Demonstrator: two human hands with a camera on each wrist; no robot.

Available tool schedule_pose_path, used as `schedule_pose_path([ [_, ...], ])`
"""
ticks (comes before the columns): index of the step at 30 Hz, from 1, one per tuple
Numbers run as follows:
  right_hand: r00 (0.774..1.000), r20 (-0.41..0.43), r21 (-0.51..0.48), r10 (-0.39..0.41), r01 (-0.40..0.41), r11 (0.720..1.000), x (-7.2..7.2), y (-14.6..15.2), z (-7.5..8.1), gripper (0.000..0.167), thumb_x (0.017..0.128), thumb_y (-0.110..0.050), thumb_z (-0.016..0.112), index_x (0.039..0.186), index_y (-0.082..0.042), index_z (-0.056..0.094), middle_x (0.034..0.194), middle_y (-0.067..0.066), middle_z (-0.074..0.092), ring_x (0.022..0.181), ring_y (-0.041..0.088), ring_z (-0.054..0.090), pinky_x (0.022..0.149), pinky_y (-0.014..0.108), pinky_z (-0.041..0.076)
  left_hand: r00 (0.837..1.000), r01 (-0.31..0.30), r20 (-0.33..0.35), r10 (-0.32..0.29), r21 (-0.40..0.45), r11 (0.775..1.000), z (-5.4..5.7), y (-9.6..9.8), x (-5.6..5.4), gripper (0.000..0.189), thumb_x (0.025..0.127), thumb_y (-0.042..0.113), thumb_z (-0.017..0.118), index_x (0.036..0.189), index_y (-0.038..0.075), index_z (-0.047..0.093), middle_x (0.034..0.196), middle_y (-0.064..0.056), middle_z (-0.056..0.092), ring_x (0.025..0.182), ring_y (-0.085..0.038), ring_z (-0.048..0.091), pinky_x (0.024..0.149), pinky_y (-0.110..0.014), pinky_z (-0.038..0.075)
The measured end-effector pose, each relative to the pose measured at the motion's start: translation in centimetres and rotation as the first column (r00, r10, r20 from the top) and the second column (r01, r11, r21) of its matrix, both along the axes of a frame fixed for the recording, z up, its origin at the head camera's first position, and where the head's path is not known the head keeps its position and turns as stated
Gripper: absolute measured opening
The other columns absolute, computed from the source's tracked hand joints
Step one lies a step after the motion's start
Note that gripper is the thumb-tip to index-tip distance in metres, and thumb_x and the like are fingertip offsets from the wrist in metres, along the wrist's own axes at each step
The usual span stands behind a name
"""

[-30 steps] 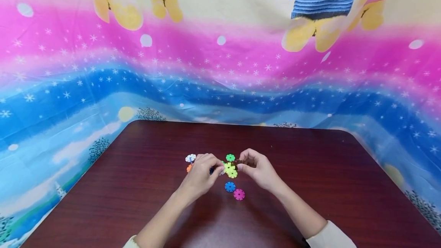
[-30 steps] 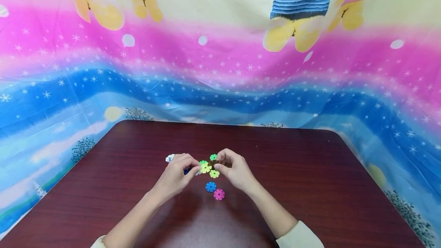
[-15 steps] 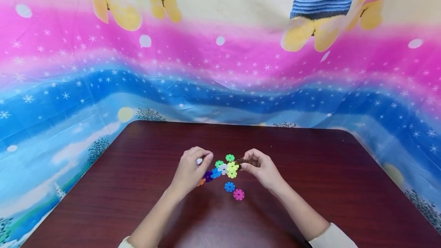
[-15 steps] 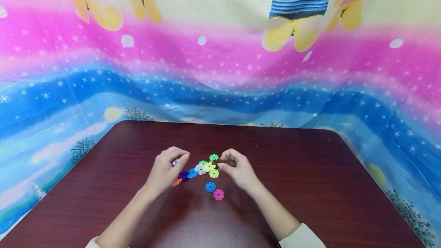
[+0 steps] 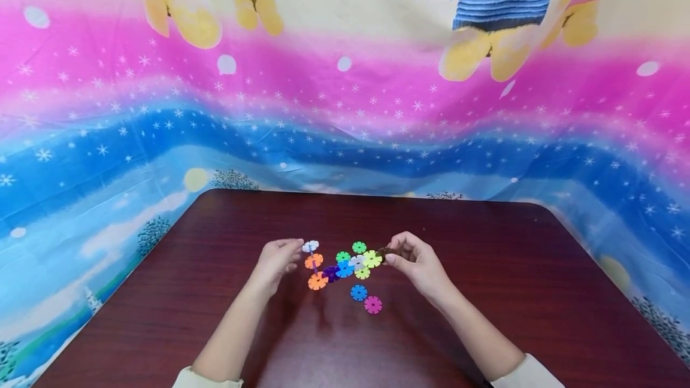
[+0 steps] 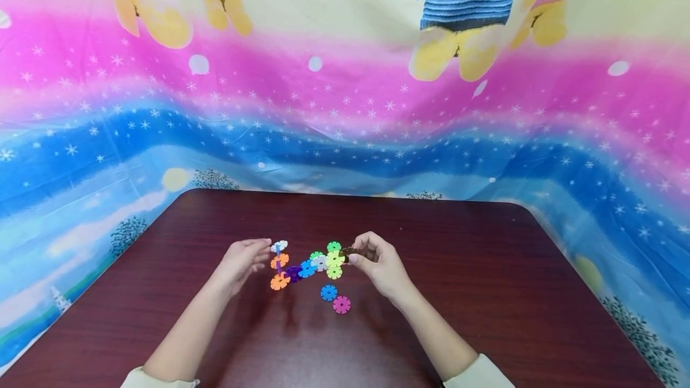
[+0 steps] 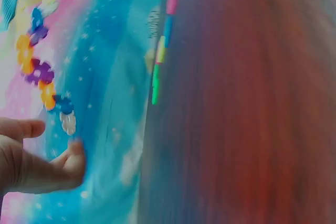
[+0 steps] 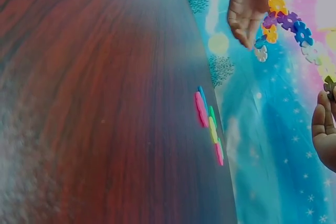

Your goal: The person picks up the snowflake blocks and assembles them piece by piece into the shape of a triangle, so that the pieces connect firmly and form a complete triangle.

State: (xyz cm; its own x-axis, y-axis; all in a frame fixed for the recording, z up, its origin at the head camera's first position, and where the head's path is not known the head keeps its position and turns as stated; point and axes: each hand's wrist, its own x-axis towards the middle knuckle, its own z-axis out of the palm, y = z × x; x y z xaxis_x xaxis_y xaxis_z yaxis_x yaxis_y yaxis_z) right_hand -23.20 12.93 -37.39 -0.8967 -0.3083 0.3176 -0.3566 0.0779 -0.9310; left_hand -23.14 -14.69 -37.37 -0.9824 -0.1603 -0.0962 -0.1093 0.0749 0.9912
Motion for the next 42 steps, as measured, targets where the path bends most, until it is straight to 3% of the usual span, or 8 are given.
schedule_pose_path([
  [1,1.000,-0.002,0.001,0.003,-0.003,1.000,0.0,0.0,0.0,0.016,0.085,0.001,0.062,0.094,0.006,0.050,0.091,0.024,0.057,0.078,0.023,0.059,0.068,0.024,0.051,0.998,0.032,0.054,-0.039,0.125,0.992,-0.1,-0.2,0.0,0.035,0.091,0.016,0.055,0.112,-0.011,0.053,0.095,-0.015,0.061,0.079,-0.019,0.057,0.065,-0.025,0.047],
  [3,1.000,-0.005,0.000,0.012,-0.012,1.000,0.1,0.1,0.0,0.016,0.085,0.001,0.062,0.094,0.006,0.050,0.090,0.021,0.058,0.078,0.021,0.059,0.068,0.024,0.051,0.986,0.063,0.126,-0.112,0.342,0.938,-0.3,-0.5,0.0,0.026,0.092,0.012,0.053,0.107,-0.009,0.053,0.092,-0.011,0.060,0.075,-0.015,0.056,0.063,-0.022,0.046],
  [6,1.000,-0.010,-0.008,0.021,-0.021,1.000,0.1,0.1,0.1,0.017,0.085,0.001,0.063,0.094,0.005,0.050,0.090,0.020,0.058,0.078,0.021,0.058,0.068,0.024,0.051,0.978,0.065,0.144,-0.148,0.468,0.881,-0.4,-0.7,0.0,0.011,0.092,0.008,0.053,0.093,-0.002,0.058,0.083,-0.007,0.059,0.068,-0.011,0.054,0.061,-0.021,0.044],
  [16,1.000,-0.006,0.003,0.003,-0.003,1.000,-0.4,0.2,-0.4,0.016,0.086,-0.001,0.063,0.095,0.005,0.052,0.090,0.017,0.058,0.079,0.024,0.056,0.068,0.025,0.049,0.993,0.024,0.087,-0.075,0.480,0.877,0.2,-0.7,0.1,0.009,0.091,0.001,0.053,0.097,-0.003,0.058,0.073,-0.003,0.061,0.067,-0.010,0.060,0.058,-0.020,0.046],
  [23,0.998,0.061,-0.073,-0.024,0.029,0.997,-1.2,0.3,-0.8,0.017,0.086,0.002,0.061,0.098,0.010,0.052,0.096,0.021,0.057,0.088,0.025,0.061,0.078,0.028,0.051,0.996,-0.019,-0.070,0.055,0.434,0.901,1.0,-0.1,0.1,0.021,0.091,0.003,0.055,0.108,-0.010,0.055,0.075,-0.001,0.063,0.066,-0.008,0.060,0.065,-0.022,0.048],
  [31,0.981,0.171,-0.088,-0.093,0.110,0.990,-1.3,0.3,-1.1,0.022,0.086,0.004,0.059,0.105,0.010,0.049,0.100,0.020,0.055,0.086,0.015,0.063,0.080,0.025,0.050,0.954,-0.080,-0.239,0.180,0.376,0.923,1.5,0.5,0.2,0.024,0.087,-0.002,0.059,0.107,-0.015,0.056,0.072,0.001,0.064,0.065,-0.007,0.061,0.066,-0.022,0.050],
  [37,0.979,0.187,0.090,-0.080,0.064,0.994,-1.3,0.0,-1.7,0.024,0.082,0.000,0.065,0.103,0.007,0.055,0.096,0.018,0.060,0.085,0.020,0.062,0.078,0.029,0.050,0.906,-0.143,-0.334,0.259,0.335,0.931,1.4,0.6,0.1,0.014,0.083,-0.005,0.063,0.094,-0.012,0.063,0.071,0.001,0.065,0.063,-0.010,0.062,0.067,-0.023,0.051],
  [42,0.987,0.161,0.285,-0.024,-0.023,0.958,-1.2,-0.6,-2.4,0.027,0.080,-0.004,0.069,0.103,0.006,0.060,0.089,0.010,0.063,0.080,0.020,0.059,0.072,0.030,0.051,0.872,-0.178,-0.386,0.299,0.319,0.931,1.2,0.9,0.2,0.012,0.080,-0.006,0.066,0.090,-0.013,0.064,0.073,0.003,0.065,0.063,-0.010,0.062,0.067,-0.021,0.051],
])
